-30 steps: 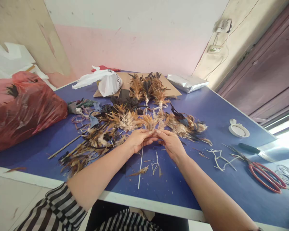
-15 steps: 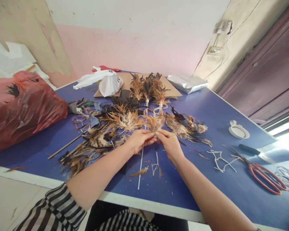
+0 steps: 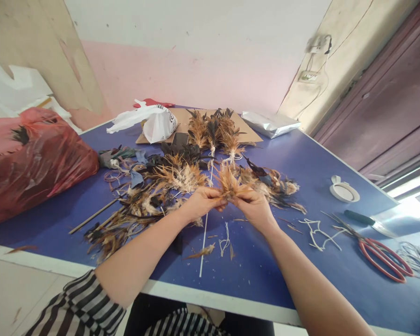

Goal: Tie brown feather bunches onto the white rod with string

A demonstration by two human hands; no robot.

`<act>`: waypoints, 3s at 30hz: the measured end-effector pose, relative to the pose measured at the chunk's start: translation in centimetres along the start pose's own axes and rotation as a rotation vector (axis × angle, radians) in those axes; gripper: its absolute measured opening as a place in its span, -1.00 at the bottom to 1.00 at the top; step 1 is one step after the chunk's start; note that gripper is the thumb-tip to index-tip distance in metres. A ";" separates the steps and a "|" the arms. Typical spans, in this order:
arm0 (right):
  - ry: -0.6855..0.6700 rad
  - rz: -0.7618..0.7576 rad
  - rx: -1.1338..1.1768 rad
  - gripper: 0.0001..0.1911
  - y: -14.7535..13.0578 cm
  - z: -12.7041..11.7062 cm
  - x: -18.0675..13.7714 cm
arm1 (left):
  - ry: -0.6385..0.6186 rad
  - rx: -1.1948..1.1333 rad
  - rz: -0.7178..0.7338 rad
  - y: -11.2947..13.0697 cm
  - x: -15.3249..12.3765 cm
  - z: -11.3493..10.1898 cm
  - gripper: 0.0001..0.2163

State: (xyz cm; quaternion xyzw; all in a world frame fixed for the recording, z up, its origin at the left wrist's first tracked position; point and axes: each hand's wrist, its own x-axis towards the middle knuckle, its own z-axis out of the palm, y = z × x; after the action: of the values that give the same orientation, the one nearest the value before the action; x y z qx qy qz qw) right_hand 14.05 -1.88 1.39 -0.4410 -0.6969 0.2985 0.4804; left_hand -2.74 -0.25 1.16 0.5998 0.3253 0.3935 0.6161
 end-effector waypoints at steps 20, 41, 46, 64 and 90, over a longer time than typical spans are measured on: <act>-0.052 -0.009 0.069 -0.82 -1.5 0.8 -0.8 | -0.157 0.102 0.044 -0.2 0.0 0.0 -0.72; 0.017 0.104 0.131 -0.80 -1.0 1.2 -0.4 | -0.054 0.315 0.143 -0.8 -0.1 0.2 -0.81; -0.048 0.223 -0.032 -0.72 -1.2 -0.5 0.0 | 0.031 0.111 -0.020 -1.1 0.4 -0.2 -0.79; -0.579 0.208 -0.383 -0.91 0.7 -1.1 -0.6 | 0.091 -0.264 -0.307 -1.0 0.4 -0.3 -0.81; -0.397 0.174 -0.290 -0.85 -0.8 -2.7 0.0 | -0.079 -0.351 -0.430 -1.1 0.1 -0.3 -0.86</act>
State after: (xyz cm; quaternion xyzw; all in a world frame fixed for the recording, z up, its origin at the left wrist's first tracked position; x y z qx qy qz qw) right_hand 16.30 -2.23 2.99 -0.4964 -0.7725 0.3164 0.2383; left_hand -2.79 0.03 0.07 0.4159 0.3476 0.2803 0.7922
